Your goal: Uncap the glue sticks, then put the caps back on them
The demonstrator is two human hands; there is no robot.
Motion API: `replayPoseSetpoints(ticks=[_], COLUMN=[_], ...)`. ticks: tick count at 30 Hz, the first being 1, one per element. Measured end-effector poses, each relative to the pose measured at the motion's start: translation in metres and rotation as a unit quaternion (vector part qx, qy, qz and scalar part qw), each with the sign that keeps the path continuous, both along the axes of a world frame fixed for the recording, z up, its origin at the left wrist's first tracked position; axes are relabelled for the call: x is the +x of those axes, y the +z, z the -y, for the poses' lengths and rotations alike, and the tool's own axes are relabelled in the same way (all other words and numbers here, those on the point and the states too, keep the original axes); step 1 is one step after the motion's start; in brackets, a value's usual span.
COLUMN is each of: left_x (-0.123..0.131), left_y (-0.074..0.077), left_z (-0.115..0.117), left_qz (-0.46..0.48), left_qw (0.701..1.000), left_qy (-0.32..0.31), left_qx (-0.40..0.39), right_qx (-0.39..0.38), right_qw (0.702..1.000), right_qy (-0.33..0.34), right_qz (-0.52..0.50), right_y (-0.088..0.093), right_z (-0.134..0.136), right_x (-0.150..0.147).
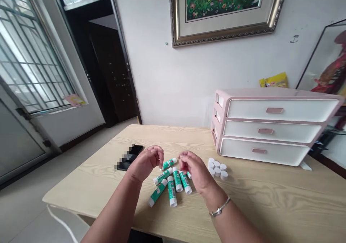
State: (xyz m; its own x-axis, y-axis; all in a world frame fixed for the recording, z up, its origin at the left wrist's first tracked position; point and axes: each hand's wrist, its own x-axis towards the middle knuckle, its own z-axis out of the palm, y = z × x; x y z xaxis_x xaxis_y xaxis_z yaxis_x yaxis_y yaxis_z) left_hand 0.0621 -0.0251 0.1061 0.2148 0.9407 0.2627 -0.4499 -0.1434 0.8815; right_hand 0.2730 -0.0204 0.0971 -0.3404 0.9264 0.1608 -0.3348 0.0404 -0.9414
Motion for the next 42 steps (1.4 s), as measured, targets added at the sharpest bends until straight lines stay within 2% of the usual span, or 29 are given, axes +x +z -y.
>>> replayPoseSetpoints(ticks=[2, 5, 8, 11, 14, 20, 22, 28, 33, 42], left_x=[0.006, 0.013, 0.019, 0.024, 0.028, 0.021, 0.018, 0.016, 0.017, 0.019], left_y=[0.008, 0.013, 0.017, 0.021, 0.023, 0.014, 0.009, -0.004, -0.004, -0.003], left_z=[-0.004, -0.011, -0.022, -0.03, -0.036, -0.038, -0.038, -0.04, -0.042, -0.036], left_qz=[0.006, 0.045, 0.095, 0.108, 0.11, 0.095, 0.096, 0.075, 0.052, 0.041], left_qw=[0.998, 0.977, 0.934, 0.917, 0.908, 0.909, 0.911, 0.914, 0.908, 0.911], left_qy=[-0.063, -0.21, -0.343, -0.385, -0.403, -0.405, -0.401, -0.398, -0.416, -0.409], left_qx=[0.003, 0.009, 0.016, 0.018, 0.021, 0.02, 0.015, 0.007, 0.011, 0.032], right_qx=[-0.053, -0.063, -0.018, 0.016, 0.015, 0.0, 0.0, -0.012, -0.011, 0.015], right_qw=[0.985, 0.927, 0.874, 0.836, 0.815, 0.812, 0.816, 0.856, 0.839, 0.832], right_qy=[0.146, 0.338, 0.435, 0.488, 0.512, 0.518, 0.513, 0.471, 0.502, 0.509], right_qz=[-0.074, -0.151, -0.213, -0.251, -0.272, -0.27, -0.265, -0.215, -0.21, -0.219], right_y=[0.013, 0.026, 0.036, 0.04, 0.033, 0.014, 0.012, 0.008, 0.008, 0.011], right_z=[-0.005, -0.019, -0.033, -0.042, -0.046, -0.051, -0.053, -0.057, -0.058, -0.051], right_x=[0.001, 0.01, 0.015, 0.014, 0.009, 0.006, 0.005, 0.003, 0.006, 0.007])
